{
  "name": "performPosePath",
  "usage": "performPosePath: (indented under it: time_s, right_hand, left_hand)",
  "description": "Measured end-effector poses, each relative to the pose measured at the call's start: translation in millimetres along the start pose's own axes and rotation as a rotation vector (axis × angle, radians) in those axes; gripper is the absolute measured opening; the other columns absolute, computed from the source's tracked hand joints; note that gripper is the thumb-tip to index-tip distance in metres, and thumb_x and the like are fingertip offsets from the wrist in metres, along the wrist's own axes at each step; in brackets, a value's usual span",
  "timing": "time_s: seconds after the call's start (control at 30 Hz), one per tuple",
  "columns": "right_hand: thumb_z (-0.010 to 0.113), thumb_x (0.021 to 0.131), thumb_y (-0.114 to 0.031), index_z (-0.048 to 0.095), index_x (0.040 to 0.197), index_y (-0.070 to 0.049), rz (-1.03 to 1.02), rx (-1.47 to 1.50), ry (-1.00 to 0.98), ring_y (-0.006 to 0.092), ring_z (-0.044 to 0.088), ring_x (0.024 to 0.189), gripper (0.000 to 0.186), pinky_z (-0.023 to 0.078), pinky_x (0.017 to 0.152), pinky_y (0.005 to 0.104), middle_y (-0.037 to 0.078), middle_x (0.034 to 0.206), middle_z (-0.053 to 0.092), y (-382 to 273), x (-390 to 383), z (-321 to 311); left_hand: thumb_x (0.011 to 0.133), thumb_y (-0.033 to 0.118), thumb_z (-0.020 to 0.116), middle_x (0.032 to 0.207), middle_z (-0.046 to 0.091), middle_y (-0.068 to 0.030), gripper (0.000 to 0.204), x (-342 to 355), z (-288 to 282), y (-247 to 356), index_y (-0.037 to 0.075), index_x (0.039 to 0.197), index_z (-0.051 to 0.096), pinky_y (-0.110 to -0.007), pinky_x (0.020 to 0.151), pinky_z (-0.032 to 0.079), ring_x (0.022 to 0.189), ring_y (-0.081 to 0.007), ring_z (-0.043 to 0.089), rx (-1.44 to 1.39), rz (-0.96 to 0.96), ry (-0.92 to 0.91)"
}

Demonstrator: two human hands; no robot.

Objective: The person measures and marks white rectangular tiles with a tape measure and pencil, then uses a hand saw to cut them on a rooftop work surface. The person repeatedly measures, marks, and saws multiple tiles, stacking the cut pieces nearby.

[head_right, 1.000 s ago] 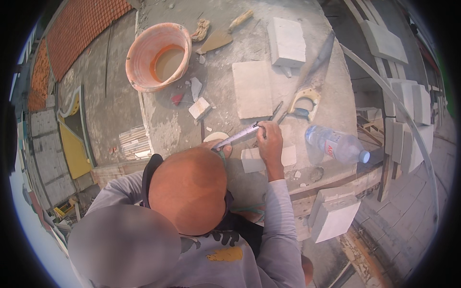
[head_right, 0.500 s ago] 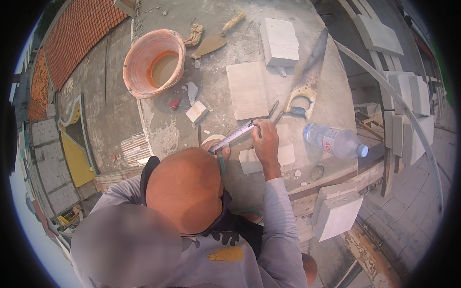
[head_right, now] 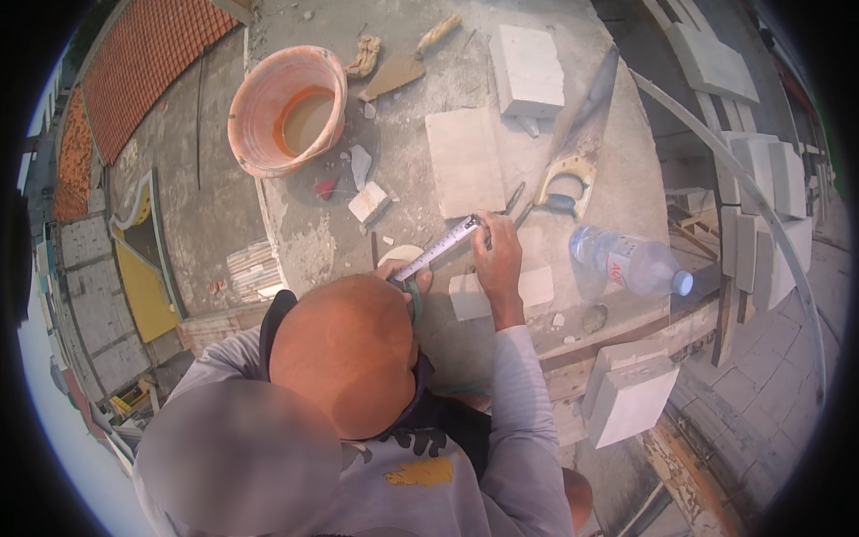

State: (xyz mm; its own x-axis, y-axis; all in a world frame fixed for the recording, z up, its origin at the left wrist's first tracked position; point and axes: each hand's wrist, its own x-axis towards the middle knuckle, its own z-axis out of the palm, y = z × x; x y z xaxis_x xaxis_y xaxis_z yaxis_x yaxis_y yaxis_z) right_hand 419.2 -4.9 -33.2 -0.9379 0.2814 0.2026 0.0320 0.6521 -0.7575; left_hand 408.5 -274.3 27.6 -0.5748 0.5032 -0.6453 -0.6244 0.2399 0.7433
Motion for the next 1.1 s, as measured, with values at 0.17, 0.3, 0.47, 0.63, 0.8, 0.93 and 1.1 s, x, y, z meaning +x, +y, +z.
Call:
performPosePath:
  time_s: [0.17,0.3,0.47,0.63,0.8,0.93,1.1]
  right_hand:
    - [0.066,0.094,0.004,0.072,0.133,-0.002,0.001,-0.052,-0.013,0.0304,0.069,0.099,0.04,0.056,0.09,0.0404,0.017,0.112,0.068,1,-3,-3]
    - [0.064,0.094,0.004,0.074,0.131,-0.002,0.098,-0.048,-0.058,0.0328,0.067,0.103,0.038,0.055,0.093,0.0408,0.018,0.112,0.066,3,-5,-10]
    - [0.063,0.094,0.004,0.074,0.13,-0.002,0.07,-0.057,-0.027,0.0346,0.066,0.104,0.039,0.054,0.095,0.0417,0.019,0.112,0.065,2,-2,-12]
    - [0.063,0.093,0.005,0.074,0.131,-0.003,0.059,-0.066,-0.014,0.0347,0.066,0.105,0.041,0.054,0.095,0.0423,0.018,0.113,0.065,4,-1,-13]
    - [0.063,0.091,0.007,0.074,0.132,-0.006,0.066,-0.08,-0.015,0.0333,0.066,0.102,0.044,0.054,0.093,0.0413,0.017,0.11,0.063,7,-2,-10]
    - [0.062,0.091,0.008,0.075,0.132,-0.007,0.067,-0.06,-0.024,0.032,0.065,0.099,0.045,0.054,0.091,0.0399,0.016,0.107,0.061,2,0,-9]
    - [0.061,0.091,0.009,0.075,0.132,-0.007,0.064,-0.061,-0.013,0.0314,0.065,0.1,0.046,0.054,0.09,0.0402,0.015,0.108,0.06,2,1,-13]
  left_hand:
    - [0.107,0.035,0.07,0.091,0.068,-0.0016,0.03,2,3,0,0.006,0.114,0.071,-0.033,0.078,0.05,0.088,-0.0111,0.063,-0.01,-0.013,-0.004]
    - [0.107,0.035,0.07,0.091,0.068,-0.0015,0.031,5,5,3,0.006,0.114,0.071,-0.033,0.078,0.05,0.088,-0.0108,0.063,-0.012,-0.009,-0.013]
    - [0.107,0.035,0.07,0.091,0.068,-0.0014,0.031,6,5,7,0.006,0.113,0.071,-0.032,0.078,0.05,0.088,-0.0106,0.063,-0.004,-0.014,0.013]
    - [0.106,0.03,0.071,0.108,0.067,0.0007,0.032,10,-1,1,0.005,0.125,0.068,-0.03,0.089,0.047,0.098,-0.0098,0.059,-0.099,-0.058,-0.057]
    - [0.103,0.028,0.079,0.096,0.068,0.0002,0.03,13,1,-5,0.006,0.121,0.069,-0.028,0.08,0.052,0.089,-0.0089,0.063,-0.221,-0.053,-0.035]
    - [0.103,0.029,0.079,0.095,0.069,-0.0006,0.032,4,12,0,0.006,0.123,0.068,-0.027,0.08,0.051,0.089,-0.0096,0.063,-0.152,0.049,0.116]
    - [0.108,0.023,0.066,0.113,0.067,-0.0072,0.032,5,9,4,0.001,0.131,0.059,-0.027,0.089,0.049,0.096,-0.01,0.061,-0.012,0.039,0.074]
